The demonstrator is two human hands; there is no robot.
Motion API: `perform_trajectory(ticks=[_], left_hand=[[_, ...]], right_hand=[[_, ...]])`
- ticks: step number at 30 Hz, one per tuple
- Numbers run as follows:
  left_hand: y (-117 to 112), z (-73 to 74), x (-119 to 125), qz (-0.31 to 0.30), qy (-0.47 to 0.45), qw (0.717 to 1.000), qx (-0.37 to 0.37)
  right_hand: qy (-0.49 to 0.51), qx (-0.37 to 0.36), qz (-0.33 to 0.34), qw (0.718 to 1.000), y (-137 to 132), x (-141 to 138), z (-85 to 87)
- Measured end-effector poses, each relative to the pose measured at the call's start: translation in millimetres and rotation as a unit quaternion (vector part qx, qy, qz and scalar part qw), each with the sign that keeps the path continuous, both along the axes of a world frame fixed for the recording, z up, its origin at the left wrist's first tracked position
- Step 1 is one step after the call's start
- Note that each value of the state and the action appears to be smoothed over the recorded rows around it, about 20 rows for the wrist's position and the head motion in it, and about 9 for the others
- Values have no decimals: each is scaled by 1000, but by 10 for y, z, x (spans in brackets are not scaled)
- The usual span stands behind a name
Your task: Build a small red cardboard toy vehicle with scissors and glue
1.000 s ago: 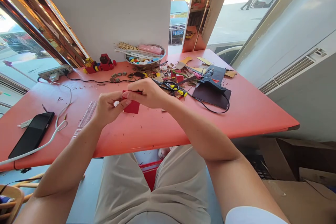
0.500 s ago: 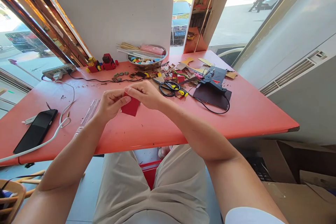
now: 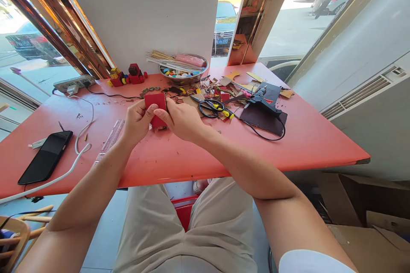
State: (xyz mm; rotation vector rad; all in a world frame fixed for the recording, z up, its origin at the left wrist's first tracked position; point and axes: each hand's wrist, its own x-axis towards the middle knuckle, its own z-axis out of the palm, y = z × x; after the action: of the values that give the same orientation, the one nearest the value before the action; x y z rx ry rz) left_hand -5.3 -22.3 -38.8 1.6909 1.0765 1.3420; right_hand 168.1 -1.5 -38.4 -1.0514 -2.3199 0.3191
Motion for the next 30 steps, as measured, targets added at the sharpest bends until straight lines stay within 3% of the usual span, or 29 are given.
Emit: perform_trajectory(ticks=[9,19,30], left_hand=[[-4,-119,-7,67,70,995,32],[-15,-168,-6,74,49,996,28],[12,-247,-7,82,33,993,79]], right_hand=[[34,4,34,999,66,-38,-121],[-9,-30,30,999,3,-96,-49],[-18,-23,32,999,-15,-111,-32]])
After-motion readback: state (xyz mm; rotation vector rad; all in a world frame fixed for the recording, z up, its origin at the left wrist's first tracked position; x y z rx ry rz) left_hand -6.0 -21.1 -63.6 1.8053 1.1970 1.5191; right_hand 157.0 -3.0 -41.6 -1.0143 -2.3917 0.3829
